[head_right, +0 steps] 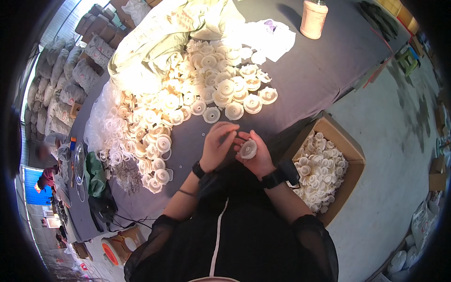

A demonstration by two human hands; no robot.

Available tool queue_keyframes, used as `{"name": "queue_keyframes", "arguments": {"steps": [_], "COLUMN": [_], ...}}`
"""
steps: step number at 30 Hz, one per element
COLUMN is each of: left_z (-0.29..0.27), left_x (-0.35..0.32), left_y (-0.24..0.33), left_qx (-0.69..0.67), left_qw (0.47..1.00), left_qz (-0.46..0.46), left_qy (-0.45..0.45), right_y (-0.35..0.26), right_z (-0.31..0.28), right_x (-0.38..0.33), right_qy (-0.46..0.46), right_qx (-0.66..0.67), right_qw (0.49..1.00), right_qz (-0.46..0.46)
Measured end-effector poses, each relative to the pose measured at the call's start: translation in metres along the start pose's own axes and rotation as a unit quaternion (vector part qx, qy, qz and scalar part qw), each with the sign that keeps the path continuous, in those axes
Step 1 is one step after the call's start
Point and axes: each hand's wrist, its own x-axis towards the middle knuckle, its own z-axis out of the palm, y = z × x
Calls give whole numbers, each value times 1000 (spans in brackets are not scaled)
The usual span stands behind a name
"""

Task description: The person assembles artificial flower components by picking up plastic parts from the table, pressing them together by hand, and placing the assembled pieces into a cardboard box.

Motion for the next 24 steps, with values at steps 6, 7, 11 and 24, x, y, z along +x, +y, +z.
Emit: {"name": "queue_keyframes", "arguments": {"steps": [6, 7, 11, 24], "left_z": [-15, -16, -16, -11], "left_x": [32, 34, 23, 27], "left_y": [-46, -45, -43, -39], "left_qx": [453, 452, 241, 279], "left_qw": [875, 876, 952, 954], "left_qz": [140, 142, 117, 76], "left_qy": [96, 93, 149, 73], "right_y": [0, -1, -2, -3], "right_z": [2, 5, 8, 9], "right_x": [1, -2, -6, 1], "right_qy": [110, 111, 127, 69], "right_qx": [-34, -33, -45, -162], "right_qw": [993, 993, 990, 982], "right_qz": [-6, -9, -52, -74]}}
